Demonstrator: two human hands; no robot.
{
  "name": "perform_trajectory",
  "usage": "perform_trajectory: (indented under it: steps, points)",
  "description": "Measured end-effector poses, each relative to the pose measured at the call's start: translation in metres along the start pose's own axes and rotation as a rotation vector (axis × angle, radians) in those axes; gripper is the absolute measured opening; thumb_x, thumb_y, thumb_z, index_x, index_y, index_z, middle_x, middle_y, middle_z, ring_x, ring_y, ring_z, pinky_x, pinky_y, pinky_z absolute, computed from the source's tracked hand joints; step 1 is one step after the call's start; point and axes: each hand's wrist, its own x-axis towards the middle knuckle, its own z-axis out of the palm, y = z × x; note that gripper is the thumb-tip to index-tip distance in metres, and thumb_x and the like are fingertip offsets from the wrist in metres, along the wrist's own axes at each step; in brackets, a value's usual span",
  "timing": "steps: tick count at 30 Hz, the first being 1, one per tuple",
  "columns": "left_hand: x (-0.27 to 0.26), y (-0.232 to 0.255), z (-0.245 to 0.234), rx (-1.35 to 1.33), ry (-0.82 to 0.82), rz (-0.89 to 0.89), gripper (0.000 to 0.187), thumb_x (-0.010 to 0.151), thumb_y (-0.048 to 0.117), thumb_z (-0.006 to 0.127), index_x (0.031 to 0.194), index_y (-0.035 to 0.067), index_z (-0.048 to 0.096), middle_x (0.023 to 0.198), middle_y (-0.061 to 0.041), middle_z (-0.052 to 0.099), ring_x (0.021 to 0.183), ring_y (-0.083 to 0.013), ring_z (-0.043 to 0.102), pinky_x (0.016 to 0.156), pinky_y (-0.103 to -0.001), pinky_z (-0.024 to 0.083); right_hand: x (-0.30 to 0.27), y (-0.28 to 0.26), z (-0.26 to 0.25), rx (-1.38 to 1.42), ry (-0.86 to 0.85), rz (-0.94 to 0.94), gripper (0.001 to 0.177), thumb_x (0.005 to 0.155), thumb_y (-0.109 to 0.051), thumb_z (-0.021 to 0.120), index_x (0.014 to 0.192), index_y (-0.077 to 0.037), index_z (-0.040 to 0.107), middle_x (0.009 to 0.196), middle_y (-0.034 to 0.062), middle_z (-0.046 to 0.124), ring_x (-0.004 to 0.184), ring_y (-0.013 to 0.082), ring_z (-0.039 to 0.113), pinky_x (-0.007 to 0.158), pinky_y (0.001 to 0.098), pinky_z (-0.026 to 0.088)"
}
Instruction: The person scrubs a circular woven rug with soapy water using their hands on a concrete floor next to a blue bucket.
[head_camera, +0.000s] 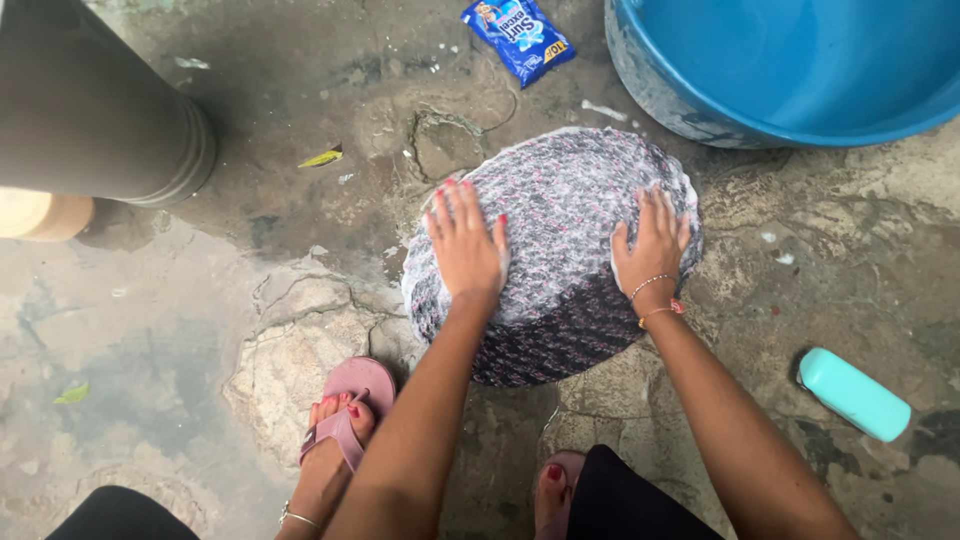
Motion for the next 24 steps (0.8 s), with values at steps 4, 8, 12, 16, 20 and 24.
perform_trajectory:
  steps: [4,8,12,16,20,24]
  points:
    - [-0.013,0.006,-0.009,0.007,-0.058,-0.178,0.074,0.103,0.048,0.039,0.160,0.002,0.027,0.169,-0.020,0.023,0.156,-0.0383,0.015,0.124,-0.056,0.011,0.000,-0.003,-0.002,0.004,-0.006,0.012,0.057,0.101,-0.025,0.057,0.152,-0.004,0.048,0.162,0.0209,0.043,0.151,0.0369,0.037,0.126,0.0565,0.014]
    - [-0.007,0.017,-0.015,0.110,-0.120,-0.191,0.079,0.104,0.051,0.037,0.159,-0.003,0.025,0.167,-0.025,0.021,0.155,-0.0404,0.012,0.123,-0.059,0.008,0.002,-0.006,-0.003,-0.006,-0.014,0.023,0.054,0.107,-0.032,0.055,0.153,-0.005,0.048,0.162,0.0208,0.043,0.152,0.0368,0.036,0.126,0.0572,0.013]
    - [0.013,0.034,-0.001,0.022,-0.170,-0.016,0.082,0.102,0.054,0.038,0.158,-0.004,0.025,0.166,-0.021,0.024,0.157,-0.0344,0.012,0.125,-0.059,0.006,0.004,-0.012,-0.005,-0.020,-0.031,0.044,0.056,0.106,-0.034,0.054,0.153,-0.004,0.046,0.161,0.0213,0.042,0.151,0.0379,0.036,0.125,0.0580,0.013]
    - [0.041,0.072,0.024,-0.170,-0.060,0.158,0.083,0.101,0.056,0.040,0.158,-0.004,0.029,0.166,-0.022,0.028,0.157,-0.0332,0.016,0.126,-0.055,0.007,0.003,-0.013,-0.008,-0.006,-0.031,0.022,0.058,0.104,-0.031,0.054,0.154,-0.004,0.044,0.162,0.0221,0.040,0.151,0.0396,0.035,0.125,0.0586,0.013]
    - [0.066,0.130,0.035,-0.262,-0.241,0.262,0.085,0.096,0.061,0.044,0.155,-0.001,0.036,0.163,-0.019,0.031,0.155,-0.0319,0.021,0.126,-0.052,0.009,0.001,-0.007,-0.008,0.018,-0.029,0.022,0.056,0.101,-0.023,0.051,0.153,-0.004,0.044,0.162,0.0212,0.043,0.152,0.0384,0.036,0.128,0.0575,0.014]
    - [0.078,0.179,0.049,-0.168,-0.365,0.624,0.054,0.106,0.046,0.035,0.151,0.020,0.047,0.165,-0.009,0.036,0.157,-0.0276,0.024,0.129,-0.050,0.012,-0.004,0.001,-0.003,0.142,0.044,0.071,0.061,0.105,-0.025,0.050,0.153,0.011,0.033,0.153,0.0316,0.043,0.148,0.0458,0.036,0.128,0.0568,0.016]
